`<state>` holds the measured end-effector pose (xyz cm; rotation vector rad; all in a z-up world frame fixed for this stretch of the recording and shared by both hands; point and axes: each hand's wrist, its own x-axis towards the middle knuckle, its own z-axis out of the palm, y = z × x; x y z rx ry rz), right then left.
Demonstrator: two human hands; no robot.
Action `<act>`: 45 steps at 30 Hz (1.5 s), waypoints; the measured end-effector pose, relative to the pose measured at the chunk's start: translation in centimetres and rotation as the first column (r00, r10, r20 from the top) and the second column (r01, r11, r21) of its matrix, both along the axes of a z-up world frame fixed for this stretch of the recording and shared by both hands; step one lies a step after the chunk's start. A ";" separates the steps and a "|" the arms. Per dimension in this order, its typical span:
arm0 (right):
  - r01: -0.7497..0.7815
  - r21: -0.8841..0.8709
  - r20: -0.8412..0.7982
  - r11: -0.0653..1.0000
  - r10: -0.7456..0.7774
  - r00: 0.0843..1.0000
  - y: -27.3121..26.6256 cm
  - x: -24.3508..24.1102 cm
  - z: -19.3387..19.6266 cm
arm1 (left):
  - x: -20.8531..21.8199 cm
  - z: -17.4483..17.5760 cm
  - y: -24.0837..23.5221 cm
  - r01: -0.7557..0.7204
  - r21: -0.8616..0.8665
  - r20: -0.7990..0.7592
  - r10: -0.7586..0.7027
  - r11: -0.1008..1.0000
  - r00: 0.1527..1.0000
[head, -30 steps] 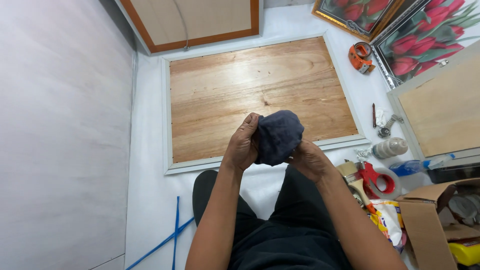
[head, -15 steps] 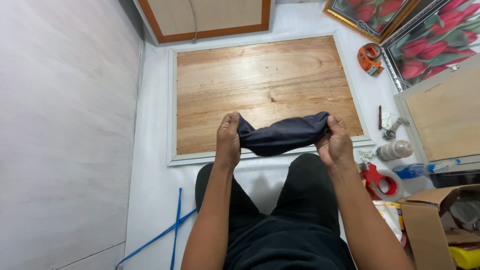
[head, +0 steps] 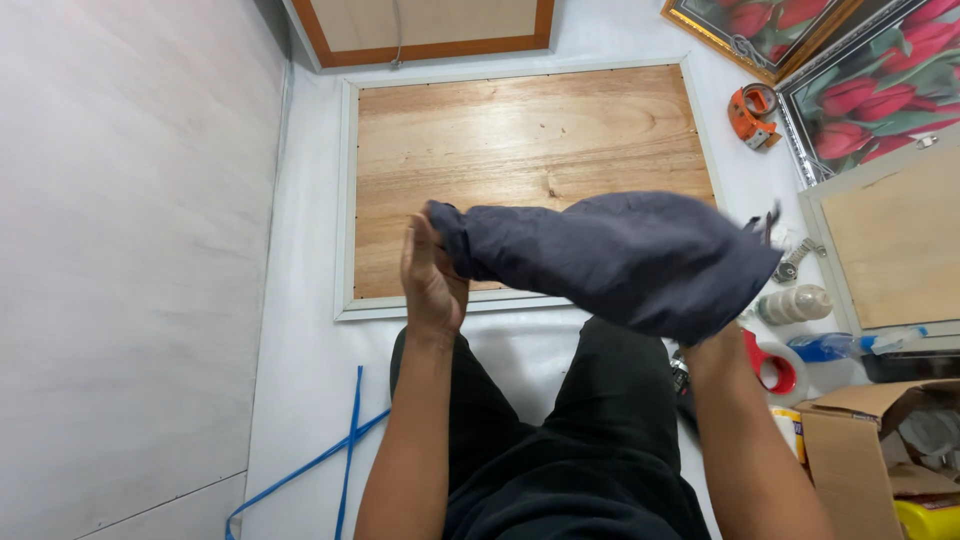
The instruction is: Cleaning a wooden board and its frame using a brush and a cloth
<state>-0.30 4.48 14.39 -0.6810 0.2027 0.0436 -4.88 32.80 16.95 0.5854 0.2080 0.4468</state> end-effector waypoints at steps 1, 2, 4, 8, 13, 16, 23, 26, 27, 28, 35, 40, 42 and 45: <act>-0.035 -0.089 -0.066 0.995 0.029 0.997 2.6 -0.2 -0.3 | 0.3 -1.5 -0.5 0.112 0.010 -0.073 -0.111 0.994 0.991; -0.076 -0.174 -0.133 0.982 0.053 0.990 5.1 -0.3 -0.7 | 0.7 -3.0 -1.0 0.223 0.012 -0.146 -0.219 0.975 0.965; -0.130 -0.255 -0.211 0.958 0.076 0.974 7.7 -0.5 -1.9 | 0.9 -6.4 -2.1 0.287 0.050 -0.195 -0.273 0.956 0.942; -0.320 -0.440 -0.460 0.839 0.096 0.883 10.2 -2.0 -5.2 | 0.0 -9.6 -2.7 0.444 0.411 -0.404 -0.277 0.797 0.872; -0.475 -0.547 -0.658 0.689 -0.003 0.753 8.4 -0.5 -8.5 | -0.6 -12.1 -3.9 0.720 0.558 -0.668 -0.291 0.412 0.685; -0.454 -0.525 -0.691 0.720 -0.050 0.721 6.3 -1.1 -9.1 | 0.0 -14.1 -6.6 0.697 0.261 -0.552 -0.489 0.668 0.676; -0.366 -0.605 -0.598 0.707 -0.101 0.795 -1.2 2.1 -11.5 | 6.3 -12.9 -12.5 0.797 0.518 -0.737 -0.311 0.310 0.600; -0.376 -0.662 -0.568 0.649 -0.106 0.816 -4.7 3.6 -13.7 | 7.4 -12.6 -14.2 0.765 0.604 -0.735 -0.215 0.225 0.643; -0.372 -0.662 -0.570 0.651 -0.115 0.814 -7.7 5.6 -16.2 | 7.6 -13.9 -14.2 0.768 0.601 -0.736 -0.223 0.219 0.639; -0.214 -0.756 -0.486 0.618 -0.313 0.816 -10.7 7.4 -18.7 | 7.7 -15.3 -14.2 0.802 0.549 -0.791 -0.162 0.233 0.589; -0.300 -0.857 -0.201 -0.418 -0.266 0.943 -24.0 10.7 -39.6 | 6.8 -22.5 -12.5 0.928 0.322 -0.947 0.044 0.186 0.319; -0.466 -0.781 -0.502 -0.416 -0.025 0.864 -12.4 8.8 -32.5 | 7.4 -28.1 -13.9 0.910 0.411 -0.898 0.197 0.054 0.393; -0.460 -0.820 -0.535 -0.340 0.172 0.827 -9.5 9.6 -28.6 | 8.5 -29.8 -14.3 0.890 0.456 -0.858 0.252 -0.028 0.448; -0.477 -0.718 -0.585 -0.507 0.069 0.808 -13.7 10.7 -29.1 | 8.0 -31.4 -13.8 0.896 0.443 -0.854 0.317 0.032 0.412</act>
